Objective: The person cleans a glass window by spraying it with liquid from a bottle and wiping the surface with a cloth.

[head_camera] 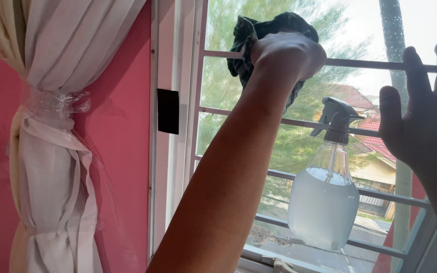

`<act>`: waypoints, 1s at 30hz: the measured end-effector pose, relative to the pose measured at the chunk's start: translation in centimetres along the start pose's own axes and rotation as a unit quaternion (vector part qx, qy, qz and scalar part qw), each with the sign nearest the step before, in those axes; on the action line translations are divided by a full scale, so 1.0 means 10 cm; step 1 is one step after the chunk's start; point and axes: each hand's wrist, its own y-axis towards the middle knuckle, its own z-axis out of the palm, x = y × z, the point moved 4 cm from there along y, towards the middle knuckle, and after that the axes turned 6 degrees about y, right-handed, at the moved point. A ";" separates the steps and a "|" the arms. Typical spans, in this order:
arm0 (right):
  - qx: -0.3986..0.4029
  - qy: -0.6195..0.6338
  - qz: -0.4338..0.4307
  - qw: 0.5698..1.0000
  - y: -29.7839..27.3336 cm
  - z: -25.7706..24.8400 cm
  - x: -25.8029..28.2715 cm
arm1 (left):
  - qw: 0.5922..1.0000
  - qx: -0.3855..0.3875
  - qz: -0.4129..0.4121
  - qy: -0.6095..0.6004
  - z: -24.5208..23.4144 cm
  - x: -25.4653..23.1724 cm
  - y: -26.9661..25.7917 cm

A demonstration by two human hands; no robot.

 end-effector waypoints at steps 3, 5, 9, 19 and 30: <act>0.006 0.022 0.018 1.000 -0.07 0.02 -0.05 | 0.999 0.008 0.024 0.030 0.02 0.03 0.04; -0.001 -0.018 -0.003 1.000 -0.10 0.05 -0.07 | 0.996 -0.026 -0.051 -0.074 0.04 0.16 0.09; -0.004 -0.018 -0.006 1.000 -0.11 0.06 -0.08 | 0.996 -0.028 -0.056 -0.071 0.11 0.42 0.15; 0.000 -0.007 -0.006 1.000 -0.02 0.01 -0.04 | 0.991 -0.068 -0.105 -0.056 0.08 0.75 0.31; 0.047 0.233 0.180 0.955 0.08 -0.09 0.04 | 0.995 -0.043 -0.086 0.031 0.08 0.74 0.19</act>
